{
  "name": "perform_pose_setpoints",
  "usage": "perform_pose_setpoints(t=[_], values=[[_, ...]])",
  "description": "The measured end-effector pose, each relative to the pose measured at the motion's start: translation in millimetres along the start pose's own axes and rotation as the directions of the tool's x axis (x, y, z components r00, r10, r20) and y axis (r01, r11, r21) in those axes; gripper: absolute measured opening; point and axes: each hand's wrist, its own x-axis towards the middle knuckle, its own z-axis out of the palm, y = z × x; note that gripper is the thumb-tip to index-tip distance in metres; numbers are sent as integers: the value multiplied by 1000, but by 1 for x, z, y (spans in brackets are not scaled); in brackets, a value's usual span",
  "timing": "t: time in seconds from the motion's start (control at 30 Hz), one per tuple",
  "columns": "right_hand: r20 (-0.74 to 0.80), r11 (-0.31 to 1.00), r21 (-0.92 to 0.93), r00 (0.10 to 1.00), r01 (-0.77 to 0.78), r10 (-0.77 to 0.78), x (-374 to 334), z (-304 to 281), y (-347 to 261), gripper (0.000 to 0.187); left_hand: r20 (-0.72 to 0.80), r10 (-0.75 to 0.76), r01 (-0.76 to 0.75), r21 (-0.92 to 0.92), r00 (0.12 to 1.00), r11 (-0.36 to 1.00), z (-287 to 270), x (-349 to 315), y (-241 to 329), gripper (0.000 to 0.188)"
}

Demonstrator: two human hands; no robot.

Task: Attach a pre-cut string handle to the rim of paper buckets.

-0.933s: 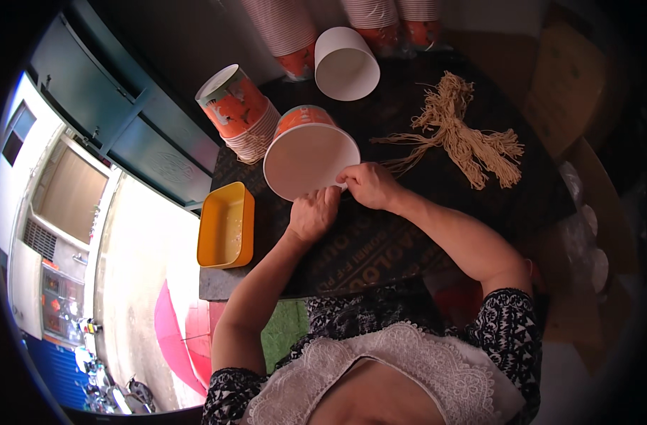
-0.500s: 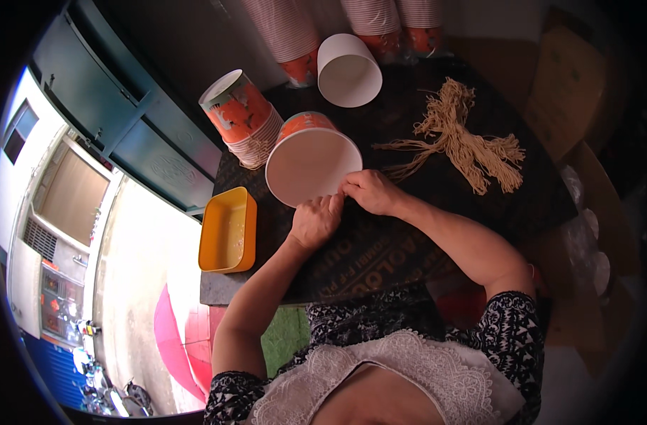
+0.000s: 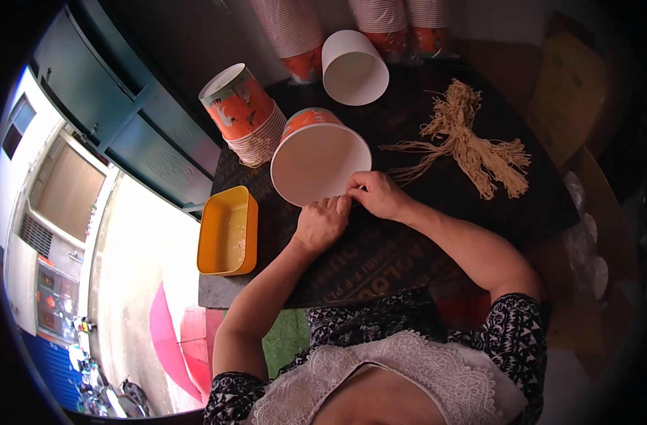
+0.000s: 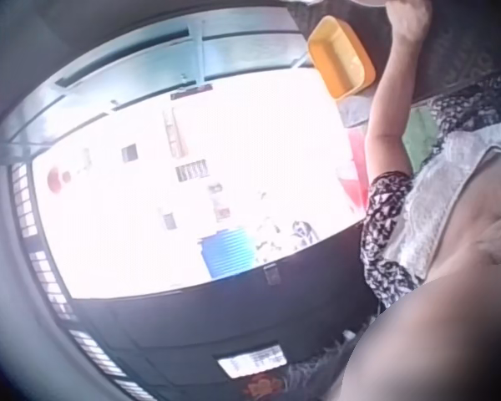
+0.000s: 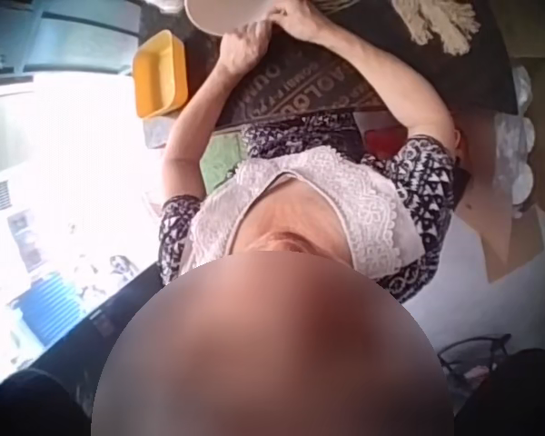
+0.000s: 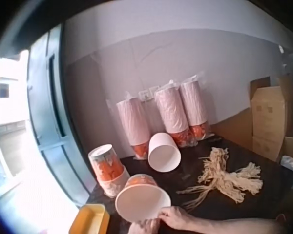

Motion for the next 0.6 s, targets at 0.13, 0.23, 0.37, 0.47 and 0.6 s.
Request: perform_pose_setpoints(t=[0.13, 0.23, 0.37, 0.47, 0.6], values=[[-39, 998, -59, 998, 36, -38, -2, 4, -4, 11, 0, -13, 13, 6, 1000, 1000, 1, 0, 0, 7], [-51, 990, -138, 998, 39, -46, -3, 5, -8, 10, -8, -57, 57, -2, 998, 998, 1, 2, 0, 5], [-113, 976, -186, 985, 111, -133, -5, 7, -4, 8, -35, -137, 136, -19, 990, 991, 3, 2, 4, 4], [-145, 967, -204, 972, 151, -182, -4, 6, -1, 9, 0, -208, 207, -66, 978, 976, -4, 1, 8, 3], [-150, 957, -222, 963, 186, -222, -4, 5, 0, 11, -19, -233, 231, -76, 972, 970, -8, 3, 7, 3]])
